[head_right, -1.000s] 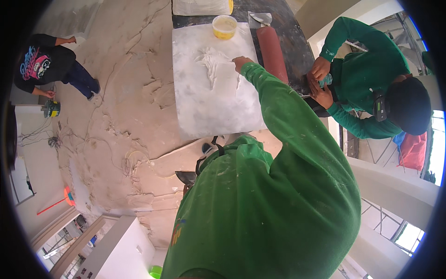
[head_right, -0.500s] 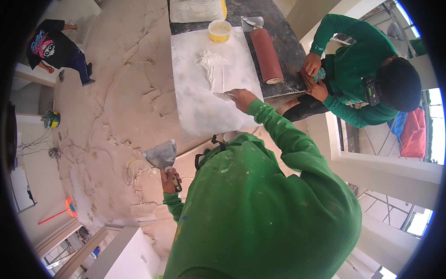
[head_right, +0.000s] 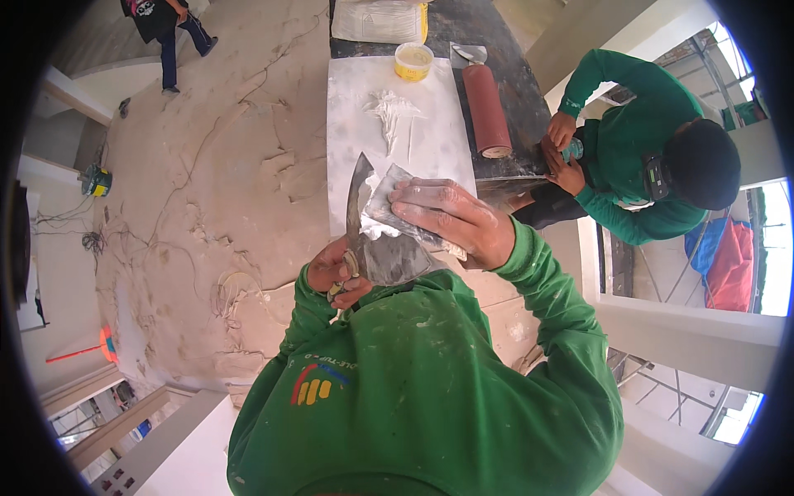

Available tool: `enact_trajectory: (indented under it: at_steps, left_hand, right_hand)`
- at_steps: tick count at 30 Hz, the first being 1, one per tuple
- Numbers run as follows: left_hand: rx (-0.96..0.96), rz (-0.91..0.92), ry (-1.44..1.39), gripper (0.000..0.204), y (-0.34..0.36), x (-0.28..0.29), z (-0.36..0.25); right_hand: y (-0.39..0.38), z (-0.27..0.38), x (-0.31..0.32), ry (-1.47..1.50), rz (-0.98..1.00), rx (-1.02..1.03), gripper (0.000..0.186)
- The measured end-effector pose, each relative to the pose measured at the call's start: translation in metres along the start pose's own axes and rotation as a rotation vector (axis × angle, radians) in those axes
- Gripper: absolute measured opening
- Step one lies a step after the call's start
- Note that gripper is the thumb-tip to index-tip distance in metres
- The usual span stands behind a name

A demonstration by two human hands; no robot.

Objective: The person applies white plaster to a wall and ceiling using a trowel and a smaller scraper. They scoop the material from a board, spread it onto the surfaces, and smooth the edges. The person works on a scaffold in a room under construction.

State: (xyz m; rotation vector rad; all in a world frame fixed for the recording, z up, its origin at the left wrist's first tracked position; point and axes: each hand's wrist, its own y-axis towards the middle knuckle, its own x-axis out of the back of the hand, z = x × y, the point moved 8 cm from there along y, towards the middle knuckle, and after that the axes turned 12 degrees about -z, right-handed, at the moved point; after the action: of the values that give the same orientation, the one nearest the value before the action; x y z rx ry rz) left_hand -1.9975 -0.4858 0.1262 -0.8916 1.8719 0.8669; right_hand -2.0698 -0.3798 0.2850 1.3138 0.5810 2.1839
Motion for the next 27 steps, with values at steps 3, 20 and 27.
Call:
enact_trajectory:
  at_steps: [3, 20, 27]
  left_hand:
    - [-0.047, -0.007, 0.164, 0.057, -0.017, -0.016, 0.002]
    - [-0.707, -0.877, 0.395, 0.053, -0.109, -0.037, 0.076]
    - [-0.965, -0.909, 0.32, 0.057, -0.088, -0.047, 0.122]
  right_hand:
    - [-0.031, -0.034, 0.008, -0.269, 0.222, -0.108, 0.055]
    - [-0.127, -0.427, -0.187, -0.637, 0.37, -0.714, 0.03]
    - [-0.199, -0.368, -0.175, -0.422, 0.695, -0.535, 0.031]
